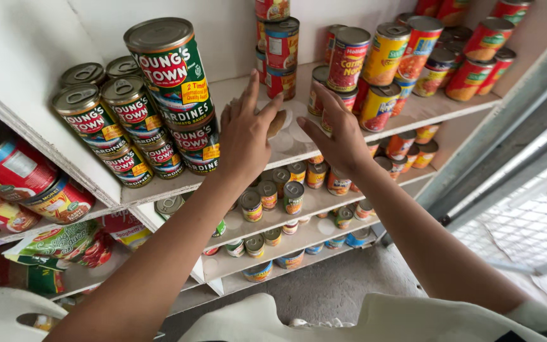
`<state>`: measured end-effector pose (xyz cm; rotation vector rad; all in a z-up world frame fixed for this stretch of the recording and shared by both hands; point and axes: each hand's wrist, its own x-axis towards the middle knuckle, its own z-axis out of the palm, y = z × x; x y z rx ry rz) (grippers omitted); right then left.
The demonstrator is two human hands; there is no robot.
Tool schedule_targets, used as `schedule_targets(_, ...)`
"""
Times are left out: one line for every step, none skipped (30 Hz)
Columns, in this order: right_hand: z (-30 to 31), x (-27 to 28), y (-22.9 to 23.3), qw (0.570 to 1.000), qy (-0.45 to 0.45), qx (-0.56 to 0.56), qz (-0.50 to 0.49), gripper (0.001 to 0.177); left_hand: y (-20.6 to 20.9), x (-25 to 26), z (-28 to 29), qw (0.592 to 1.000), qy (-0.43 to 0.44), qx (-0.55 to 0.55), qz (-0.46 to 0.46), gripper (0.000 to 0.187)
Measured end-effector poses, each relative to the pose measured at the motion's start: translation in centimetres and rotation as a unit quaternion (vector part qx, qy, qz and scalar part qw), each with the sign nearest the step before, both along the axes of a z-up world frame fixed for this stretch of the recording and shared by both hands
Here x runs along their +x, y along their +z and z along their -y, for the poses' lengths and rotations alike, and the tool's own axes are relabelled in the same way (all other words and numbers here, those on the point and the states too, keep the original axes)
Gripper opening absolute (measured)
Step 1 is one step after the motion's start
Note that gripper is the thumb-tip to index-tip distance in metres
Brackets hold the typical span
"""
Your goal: The person wipes multiple canned goods on a store shelf using a cloth. They pick up each can, wipe its surface, and place it back on the shelf, repeating this process across different brands and sizes.
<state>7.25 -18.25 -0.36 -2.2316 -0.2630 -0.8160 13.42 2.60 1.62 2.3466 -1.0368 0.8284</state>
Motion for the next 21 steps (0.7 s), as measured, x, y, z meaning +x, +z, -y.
schedule_targets(0.5,1.5,-0.6,1.0,0.009,0.022,0.006,0.073,-0.2,0.4,0.5,1.0,0.009,-0.003,-0.009,0.076)
schedule_targets(0.6,3.5,-1.1,0.999,0.019,0.044,0.012,0.075,-0.4,0.8,1.0,1.0,0.017,-0.007,-0.018,0.077)
schedule_targets(0.7,5.5,-1.4,0.997,0.03,0.066,0.019,0.078,-0.6,1.2,1.5,0.999,0.025,-0.01,-0.023,0.078)
schedule_targets(1.0,7.6,-1.5,0.998,0.018,0.049,0.021,0.08,-0.8,1.6,1.9,0.999,0.034,-0.014,-0.028,0.08)
schedule_targets(1.3,9.6,-1.2,0.999,0.008,0.031,0.025,0.081,-0.9,2.2,2.2,0.998,0.042,-0.017,-0.031,0.081)
schedule_targets(1.6,11.1,-1.1,0.999,-0.003,0.014,0.029,0.083,-1.1,2.6,2.5,0.997,0.054,-0.023,-0.041,0.081)
schedule_targets(1.8,12.5,-1.1,0.997,-0.001,0.07,-0.025,0.086,-1.3,3.0,2.9,0.996,0.063,-0.03,-0.049,0.081)
schedule_targets(1.8,14.0,-1.0,0.989,0.004,0.125,-0.081,0.089,-1.5,3.4,3.2,0.995,0.072,-0.036,-0.058,0.08)
schedule_targets(2.0,15.3,-0.9,0.975,0.007,0.177,-0.137,0.092,-1.7,3.8,3.6,0.994,0.08,-0.045,-0.053,0.079)
schedule_targets(2.2,16.6,-0.9,0.981,0.003,0.162,-0.11,0.095,-1.8,4.2,3.9,0.994,0.087,-0.053,-0.048,0.078)
schedule_targets(2.1,18.0,-0.9,0.986,-0.003,0.148,-0.082,0.097,-2.0,4.7,4.2,0.993,0.094,-0.061,-0.044,0.077)
schedule_targets(2.0,19.3,-1.1,0.989,-0.008,0.134,-0.054,0.099,-2.1,5.1,4.5,0.992,0.1,-0.062,-0.04,0.079)
schedule_targets(2.0,20.4,-1.3,0.993,-0.014,0.12,-0.008,0.102,-2.1,5.5,4.7,0.992,0.105,-0.063,-0.037,0.08)
schedule_targets(2.0,21.5,-1.5,0.994,-0.019,0.105,0.038,0.105,-2.0,6.0,4.8,0.991,0.111,-0.064,-0.034,0.082)
schedule_targets(2.1,22.6,-1.6,0.992,-0.025,0.088,0.083,0.108,-1.9,6.5,4.9,0.992,0.11,-0.063,-0.026,0.084)
schedule_targets(2.0,23.5,-1.7,0.99,-0.024,0.105,0.086,0.111,-1.7,7.0,5.0,0.992,0.108,-0.062,-0.019,0.086)
schedule_targets(2.0,24.2,-1.9,0.988,-0.024,0.122,0.087,0.114,-1.6,7.3,5.1,0.992,0.106,-0.061,-0.013,0.087)
schedule_targets(1.9,24.8,-1.9,0.986,-0.025,0.138,0.089,0.117,-1.4,7.6,5.2,0.992,0.11,-0.06,-0.018,0.089)
schedule_targets(1.9,25.2,-1.9,0.982,-0.016,0.173,0.075,0.115,-1.3,7.8,5.4,0.992,0.112,-0.059,-0.024,0.091)
schedule_targets(2.0,25.5,-1.8,0.976,-0.006,0.207,0.062,0.114,-1.2,8.0,5.5,0.991,0.115,-0.058,-0.031,0.093)
schedule_targets(2.0,25.5,-1.7,0.97,0.003,0.241,0.047,0.113,-1.2,8.1,5.5,0.991,0.115,-0.062,-0.035,0.093)
